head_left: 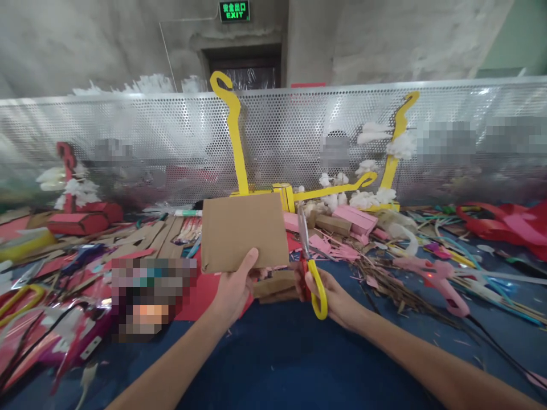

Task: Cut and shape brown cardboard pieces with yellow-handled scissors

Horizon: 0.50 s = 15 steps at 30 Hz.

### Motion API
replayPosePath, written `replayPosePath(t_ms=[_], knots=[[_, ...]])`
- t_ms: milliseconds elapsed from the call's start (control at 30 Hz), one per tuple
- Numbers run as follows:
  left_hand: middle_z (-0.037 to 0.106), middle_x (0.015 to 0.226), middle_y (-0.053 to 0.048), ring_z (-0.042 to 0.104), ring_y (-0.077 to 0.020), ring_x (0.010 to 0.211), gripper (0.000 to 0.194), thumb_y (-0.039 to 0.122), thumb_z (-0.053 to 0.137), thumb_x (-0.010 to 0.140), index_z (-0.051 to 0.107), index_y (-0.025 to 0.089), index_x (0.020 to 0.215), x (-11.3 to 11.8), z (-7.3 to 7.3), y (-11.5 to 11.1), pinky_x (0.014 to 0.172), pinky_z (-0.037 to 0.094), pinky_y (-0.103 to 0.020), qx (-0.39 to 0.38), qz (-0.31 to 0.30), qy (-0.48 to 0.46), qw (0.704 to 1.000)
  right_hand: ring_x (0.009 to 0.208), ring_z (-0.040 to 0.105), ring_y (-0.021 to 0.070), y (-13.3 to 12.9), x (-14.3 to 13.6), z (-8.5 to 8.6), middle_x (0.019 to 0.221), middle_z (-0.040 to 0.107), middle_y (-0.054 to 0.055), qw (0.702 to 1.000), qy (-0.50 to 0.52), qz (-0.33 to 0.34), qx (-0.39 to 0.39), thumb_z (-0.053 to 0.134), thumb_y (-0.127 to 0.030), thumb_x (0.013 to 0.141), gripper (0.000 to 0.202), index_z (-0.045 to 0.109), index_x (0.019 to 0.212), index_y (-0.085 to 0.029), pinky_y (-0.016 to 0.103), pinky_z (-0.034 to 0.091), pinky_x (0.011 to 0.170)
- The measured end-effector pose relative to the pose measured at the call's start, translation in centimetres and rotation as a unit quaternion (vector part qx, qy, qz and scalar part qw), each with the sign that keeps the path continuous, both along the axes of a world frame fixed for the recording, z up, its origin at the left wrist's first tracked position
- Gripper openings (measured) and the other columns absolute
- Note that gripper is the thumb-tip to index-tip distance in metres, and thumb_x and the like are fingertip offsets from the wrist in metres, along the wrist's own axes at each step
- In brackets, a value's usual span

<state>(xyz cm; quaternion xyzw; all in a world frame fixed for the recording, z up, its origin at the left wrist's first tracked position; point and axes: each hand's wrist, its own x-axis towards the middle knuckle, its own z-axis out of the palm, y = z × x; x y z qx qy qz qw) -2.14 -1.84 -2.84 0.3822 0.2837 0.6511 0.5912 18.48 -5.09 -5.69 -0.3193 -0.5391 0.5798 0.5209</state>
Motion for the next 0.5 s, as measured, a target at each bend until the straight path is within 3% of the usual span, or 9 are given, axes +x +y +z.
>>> replayPosePath(t_ms=[133, 233, 367, 500], knots=[[0.072, 0.109, -0.005, 0.067, -0.0155, 0.085, 0.042, 0.029, 0.088, 0.071, 0.068, 0.022, 0.107, -0.5, 0.2, 0.5, 0.060, 0.055, -0.023, -0.022, 0.052, -0.012, 0.998, 0.082, 0.056, 0.0171, -0.3, 0.8, -0.1, 0.097, 0.059, 0.003, 0.999, -0.004, 0.047, -0.025, 0.074, -0.072, 0.076, 0.060, 0.066, 0.112, -0.024, 0.030, 0.050, 0.074], [0.069, 0.124, -0.006, 0.067, -0.0184, 0.098, 0.049, 0.028, 0.087, 0.073, 0.066, 0.025, 0.118, -0.4, 0.4, 0.5, 0.066, 0.058, -0.026, -0.025, 0.060, -0.020, 0.998, 0.087, 0.056, 0.0175, -0.8, 0.9, -0.1, 0.098, 0.059, 0.003, 0.998, -0.008, 0.039, -0.050, 0.072, -0.067, 0.082, 0.054, 0.067, 0.114, -0.024, 0.028, 0.048, 0.075], [0.070, 0.123, -0.008, 0.069, -0.0194, 0.097, 0.051, 0.027, 0.086, 0.074, 0.066, 0.024, 0.121, -0.4, 0.5, 0.4, 0.073, 0.061, -0.029, -0.020, 0.048, -0.024, 0.998, 0.083, 0.055, 0.0140, -1.4, 0.6, 0.4, 0.097, 0.061, 0.003, 0.995, 0.021, 0.052, -0.085, 0.074, -0.053, 0.088, 0.038, 0.068, 0.109, -0.021, 0.023, 0.046, 0.071], [0.073, 0.120, -0.007, 0.071, -0.0199, 0.092, 0.050, 0.030, 0.086, 0.074, 0.068, 0.024, 0.120, -0.4, 0.7, 0.2, 0.071, 0.061, -0.030, -0.022, 0.046, -0.009, 0.999, 0.093, 0.063, 0.0168, -1.8, 0.4, 1.1, 0.104, 0.067, 0.006, 0.988, 0.018, 0.113, -0.108, 0.080, -0.045, 0.085, 0.037, 0.070, 0.108, -0.019, 0.029, 0.050, 0.087]])
